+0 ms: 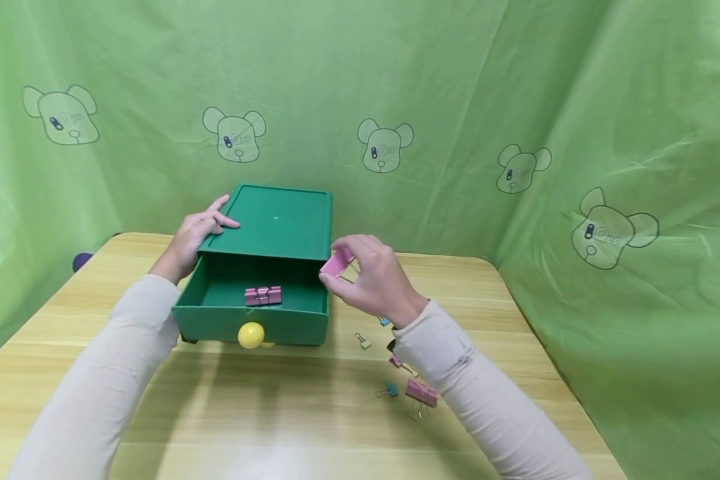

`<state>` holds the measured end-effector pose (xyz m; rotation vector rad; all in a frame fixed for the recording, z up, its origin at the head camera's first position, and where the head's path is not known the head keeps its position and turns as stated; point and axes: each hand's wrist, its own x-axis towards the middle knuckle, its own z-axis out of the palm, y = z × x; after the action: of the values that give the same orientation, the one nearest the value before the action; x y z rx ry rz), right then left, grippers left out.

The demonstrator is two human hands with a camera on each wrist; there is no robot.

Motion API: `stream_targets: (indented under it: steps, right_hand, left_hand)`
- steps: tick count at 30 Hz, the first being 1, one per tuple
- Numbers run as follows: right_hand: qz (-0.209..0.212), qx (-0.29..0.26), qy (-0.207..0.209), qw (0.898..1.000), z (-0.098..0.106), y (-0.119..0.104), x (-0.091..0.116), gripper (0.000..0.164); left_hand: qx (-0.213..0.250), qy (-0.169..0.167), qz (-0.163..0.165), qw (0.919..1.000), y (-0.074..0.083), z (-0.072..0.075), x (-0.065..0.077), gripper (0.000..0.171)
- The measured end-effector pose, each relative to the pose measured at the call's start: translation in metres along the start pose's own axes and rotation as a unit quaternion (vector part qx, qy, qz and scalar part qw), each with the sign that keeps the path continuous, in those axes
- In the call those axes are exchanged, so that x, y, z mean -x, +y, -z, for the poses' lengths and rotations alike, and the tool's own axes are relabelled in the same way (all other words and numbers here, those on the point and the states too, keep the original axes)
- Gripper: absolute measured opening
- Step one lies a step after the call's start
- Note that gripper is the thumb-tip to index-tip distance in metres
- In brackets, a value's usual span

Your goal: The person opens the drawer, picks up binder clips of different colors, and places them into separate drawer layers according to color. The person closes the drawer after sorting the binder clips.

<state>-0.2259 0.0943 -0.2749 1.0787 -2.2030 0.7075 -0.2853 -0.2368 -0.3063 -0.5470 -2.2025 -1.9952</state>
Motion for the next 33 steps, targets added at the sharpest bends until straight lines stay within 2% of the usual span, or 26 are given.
stream_targets:
  steps: [13,24,33]
  right_hand:
    - [-0.009,-0.004,-0.031,0.999,-0.002,-0.008,-0.004,0.037]
    - [0.006,-0.005,-0.058,0.998,-0.004,-0.014,-0.01,0.04]
    - [0.009,-0.009,-0.06,0.998,-0.005,-0.019,-0.013,0.045]
  left_hand:
    - [-0.002,-0.002,0.007,1.0,0.0,0.0,0.0,0.039]
    - [0.005,-0.002,0.004,1.0,0.0,0.0,0.0,0.04]
    - [0.007,-0.002,0.007,1.0,0.001,-0.001,0.0,0.04]
